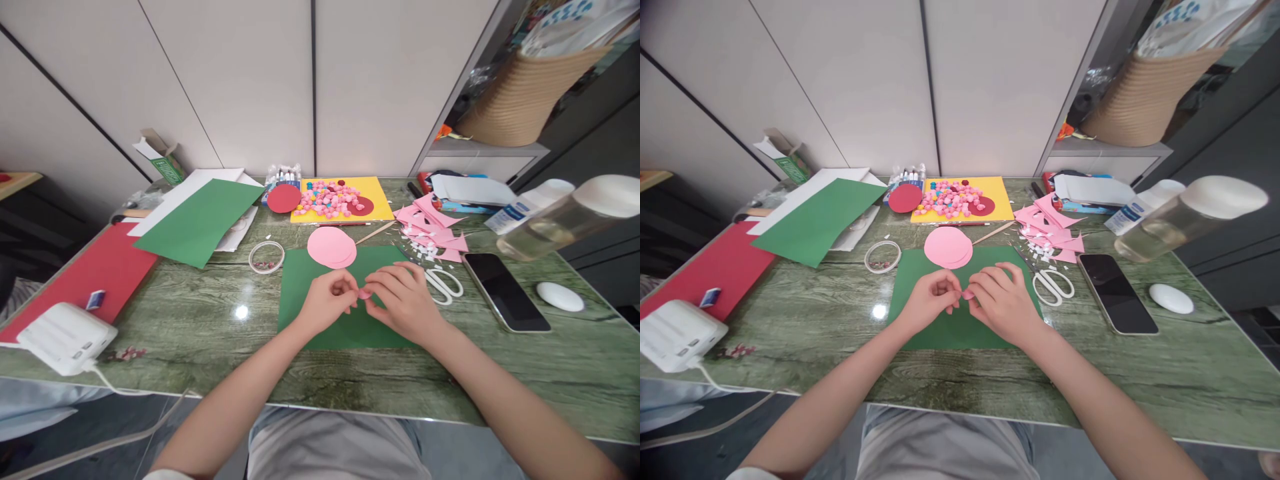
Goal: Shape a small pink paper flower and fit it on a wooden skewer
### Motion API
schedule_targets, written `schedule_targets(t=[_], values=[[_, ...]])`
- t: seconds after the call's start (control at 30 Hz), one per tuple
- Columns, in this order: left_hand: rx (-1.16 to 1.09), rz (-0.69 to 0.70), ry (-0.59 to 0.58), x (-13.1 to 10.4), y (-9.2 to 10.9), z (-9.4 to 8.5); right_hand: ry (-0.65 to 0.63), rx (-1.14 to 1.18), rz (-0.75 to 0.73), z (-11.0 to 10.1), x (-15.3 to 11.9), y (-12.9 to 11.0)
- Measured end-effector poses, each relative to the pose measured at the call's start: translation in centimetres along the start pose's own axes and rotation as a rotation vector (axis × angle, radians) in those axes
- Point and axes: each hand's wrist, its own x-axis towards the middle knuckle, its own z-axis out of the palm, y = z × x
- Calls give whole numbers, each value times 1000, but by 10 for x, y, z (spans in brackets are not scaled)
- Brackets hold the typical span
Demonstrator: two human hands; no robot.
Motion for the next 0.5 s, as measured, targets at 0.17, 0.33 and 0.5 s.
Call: schedule_targets(t=[0.17,0.33,0.5], values=[[-68,-28,-4,1,2,-2,28,27,5,-1,0,0],[-68,-31,22,2,1,-3,32,40,1,-2,1,-2],[22,10,50,1,2,-1,67,3,-13,-2,2,-3]])
